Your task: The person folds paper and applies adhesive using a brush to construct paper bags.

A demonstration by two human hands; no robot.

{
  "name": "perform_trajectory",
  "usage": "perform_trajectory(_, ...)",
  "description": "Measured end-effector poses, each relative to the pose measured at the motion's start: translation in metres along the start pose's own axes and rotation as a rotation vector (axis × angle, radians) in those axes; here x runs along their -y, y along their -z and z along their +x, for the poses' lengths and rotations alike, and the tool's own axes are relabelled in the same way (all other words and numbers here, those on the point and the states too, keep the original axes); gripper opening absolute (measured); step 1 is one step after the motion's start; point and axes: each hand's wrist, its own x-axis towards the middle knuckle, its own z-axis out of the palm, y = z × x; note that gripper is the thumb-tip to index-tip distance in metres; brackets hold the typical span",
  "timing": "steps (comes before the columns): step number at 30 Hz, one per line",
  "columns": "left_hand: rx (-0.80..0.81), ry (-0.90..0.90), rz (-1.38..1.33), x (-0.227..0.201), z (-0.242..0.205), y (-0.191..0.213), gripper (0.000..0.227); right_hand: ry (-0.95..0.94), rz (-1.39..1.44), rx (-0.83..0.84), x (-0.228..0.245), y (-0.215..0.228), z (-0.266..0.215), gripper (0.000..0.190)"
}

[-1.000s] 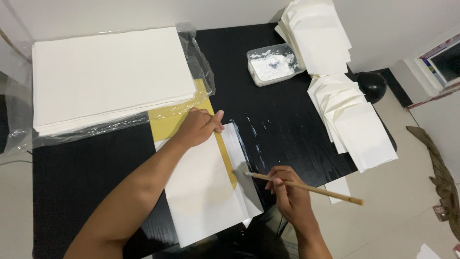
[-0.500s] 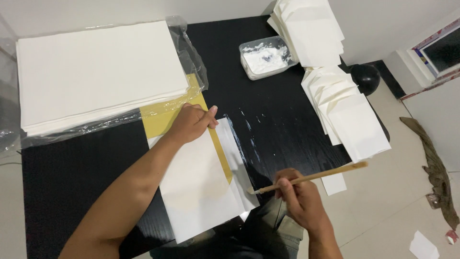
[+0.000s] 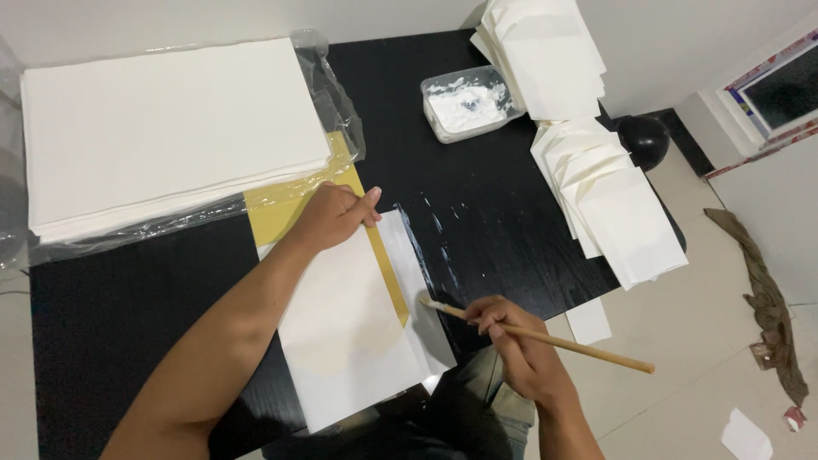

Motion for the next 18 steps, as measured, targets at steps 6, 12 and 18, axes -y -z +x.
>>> perform_trajectory(6, 0.006, 0.045, -0.022, -0.006, -0.002, 0.004, 0.067, -0.045, 0.020, 0.034, -0.003, 0.008, -0.014, 0.025)
perform_trajectory(12, 0.012, -0.015, 0.012, -0.001, 0.001, 0.002, 0.069, -0.036, 0.180, -0.041, -0.007, 0.029, -0.013, 0.030)
perform_trajectory(18, 0.067, -0.069, 0.166, -0.006, 0.000, 0.009, 0.066, 0.116, -0.301, -0.518, 0.006, 0.072, 0.099, 0.033)
